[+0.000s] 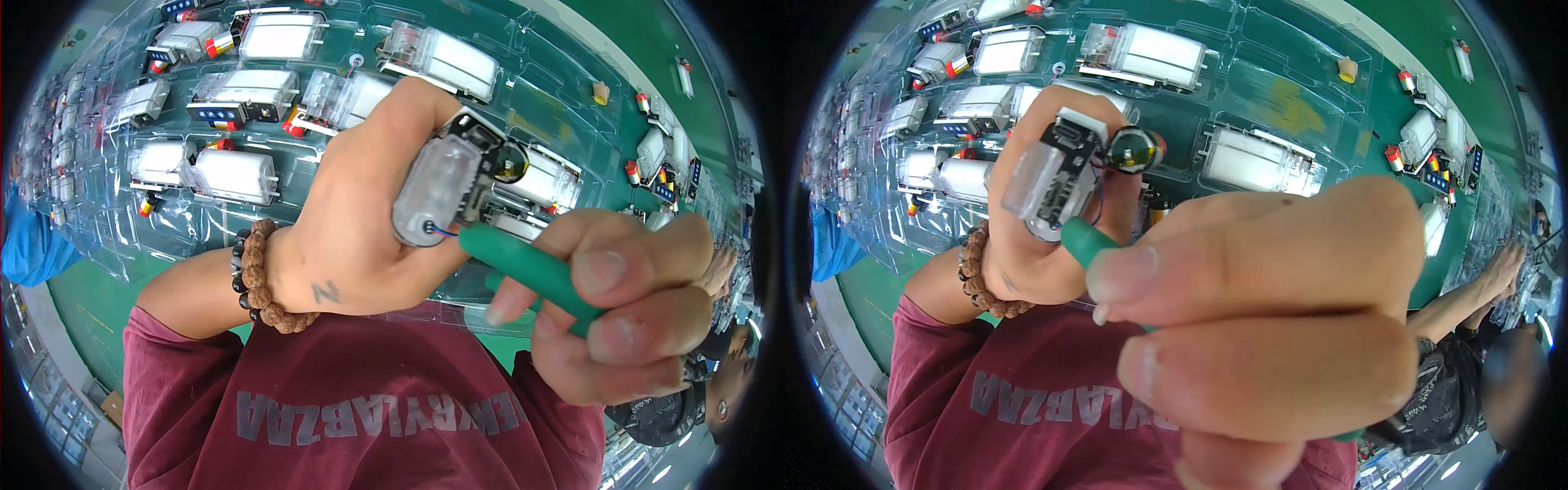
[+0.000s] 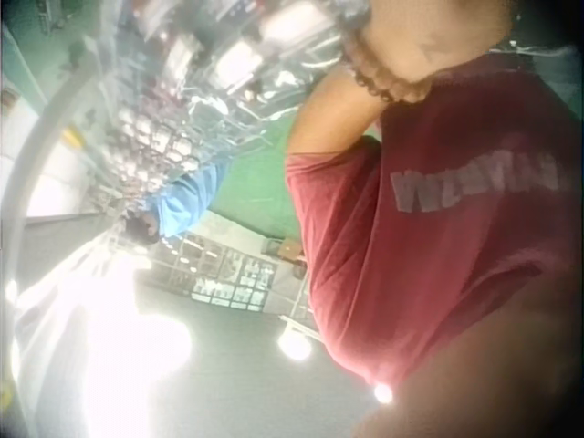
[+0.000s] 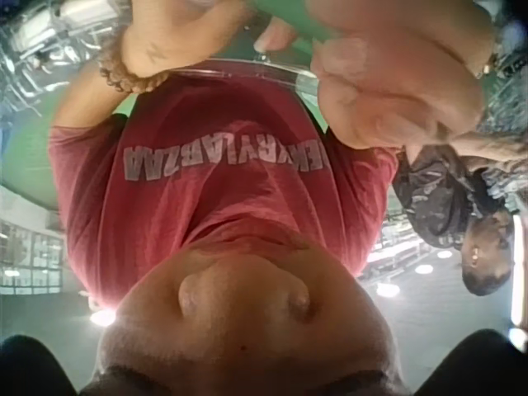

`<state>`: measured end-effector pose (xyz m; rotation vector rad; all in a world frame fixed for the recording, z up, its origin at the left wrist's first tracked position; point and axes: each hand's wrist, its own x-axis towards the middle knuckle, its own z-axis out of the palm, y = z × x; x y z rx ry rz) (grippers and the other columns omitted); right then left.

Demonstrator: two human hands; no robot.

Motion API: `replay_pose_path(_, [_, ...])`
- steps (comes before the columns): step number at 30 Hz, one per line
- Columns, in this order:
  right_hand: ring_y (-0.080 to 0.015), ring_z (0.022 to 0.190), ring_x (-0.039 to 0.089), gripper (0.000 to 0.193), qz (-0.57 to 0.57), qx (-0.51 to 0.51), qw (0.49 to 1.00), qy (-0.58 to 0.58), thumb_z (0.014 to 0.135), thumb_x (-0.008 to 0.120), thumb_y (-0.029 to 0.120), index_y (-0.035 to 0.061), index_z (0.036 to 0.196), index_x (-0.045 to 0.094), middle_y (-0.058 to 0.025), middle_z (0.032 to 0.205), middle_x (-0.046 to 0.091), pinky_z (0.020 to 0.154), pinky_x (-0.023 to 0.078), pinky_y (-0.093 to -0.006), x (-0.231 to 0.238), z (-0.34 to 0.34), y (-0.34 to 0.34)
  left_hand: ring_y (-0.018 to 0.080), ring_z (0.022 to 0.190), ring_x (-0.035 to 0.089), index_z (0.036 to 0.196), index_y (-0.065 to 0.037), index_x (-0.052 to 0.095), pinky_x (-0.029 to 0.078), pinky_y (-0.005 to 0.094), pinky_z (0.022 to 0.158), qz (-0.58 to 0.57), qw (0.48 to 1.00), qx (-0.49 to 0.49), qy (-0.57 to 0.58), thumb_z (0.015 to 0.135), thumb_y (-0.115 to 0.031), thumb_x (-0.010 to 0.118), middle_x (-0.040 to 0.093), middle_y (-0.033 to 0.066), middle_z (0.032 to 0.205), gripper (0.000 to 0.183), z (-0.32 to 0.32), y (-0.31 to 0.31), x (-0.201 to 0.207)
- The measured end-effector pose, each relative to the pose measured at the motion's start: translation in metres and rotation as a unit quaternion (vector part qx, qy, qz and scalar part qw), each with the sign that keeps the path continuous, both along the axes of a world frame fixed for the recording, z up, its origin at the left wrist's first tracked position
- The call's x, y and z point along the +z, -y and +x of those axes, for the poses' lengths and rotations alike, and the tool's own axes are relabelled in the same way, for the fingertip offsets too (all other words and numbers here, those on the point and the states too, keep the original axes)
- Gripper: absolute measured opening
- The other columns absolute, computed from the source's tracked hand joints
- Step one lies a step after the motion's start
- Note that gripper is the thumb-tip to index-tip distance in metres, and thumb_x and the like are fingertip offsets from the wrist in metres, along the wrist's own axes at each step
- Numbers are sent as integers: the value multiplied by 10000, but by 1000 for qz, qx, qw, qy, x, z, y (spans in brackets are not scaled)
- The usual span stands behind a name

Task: The person assembles a small electronic device, likely a toy vehicle, using a green-handled screwdriver to tighten screws on a white plastic casing. They handle a cylindrical battery and manipulate internal wires, working at a green assembly table with multiple similar units in clear plastic packaging.

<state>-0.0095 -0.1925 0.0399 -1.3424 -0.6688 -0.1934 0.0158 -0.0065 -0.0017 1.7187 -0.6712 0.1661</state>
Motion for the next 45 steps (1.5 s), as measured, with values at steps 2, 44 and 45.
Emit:
replay_pose_path(2, [-122, 526, 526, 277, -30, -9, 999, 28, 1019, 402, 322, 77, 956, 515, -116, 1023, 482, 432, 573, -296, -7, 1, -1, 113, 747, 553, 1063, 42, 505, 445, 241, 646, 19, 1000, -3, -13, 783, 63, 587, 544, 76, 925, 292, -2, -1, 1])
replay_pose_path(44, [-159, 464, 541, 180, -111, -49, 991, 51, 998, 462, 226, 46, 990, 473, -140, 1039, 476, 444, 581, -294, 3, 2, -23, 86, 696, 513, 1193, 62, 470, 438, 232, 584, 40, 996, 42, -62, 801, -407, 729, 557, 50, 929, 664, -13, -1, -7])
replay_pose_path(45, [-159, 463, 540, 182, -112, -47, 991, 53, 999, 460, 228, 46, 989, 473, -140, 1038, 476, 444, 581, -294, 2, 3, -23, 77, 691, 506, 1197, 60, 467, 431, 226, 579, 34, 996, 36, -74, 793, -424, 736, 557, 46, 932, 686, -14, -1, -6])
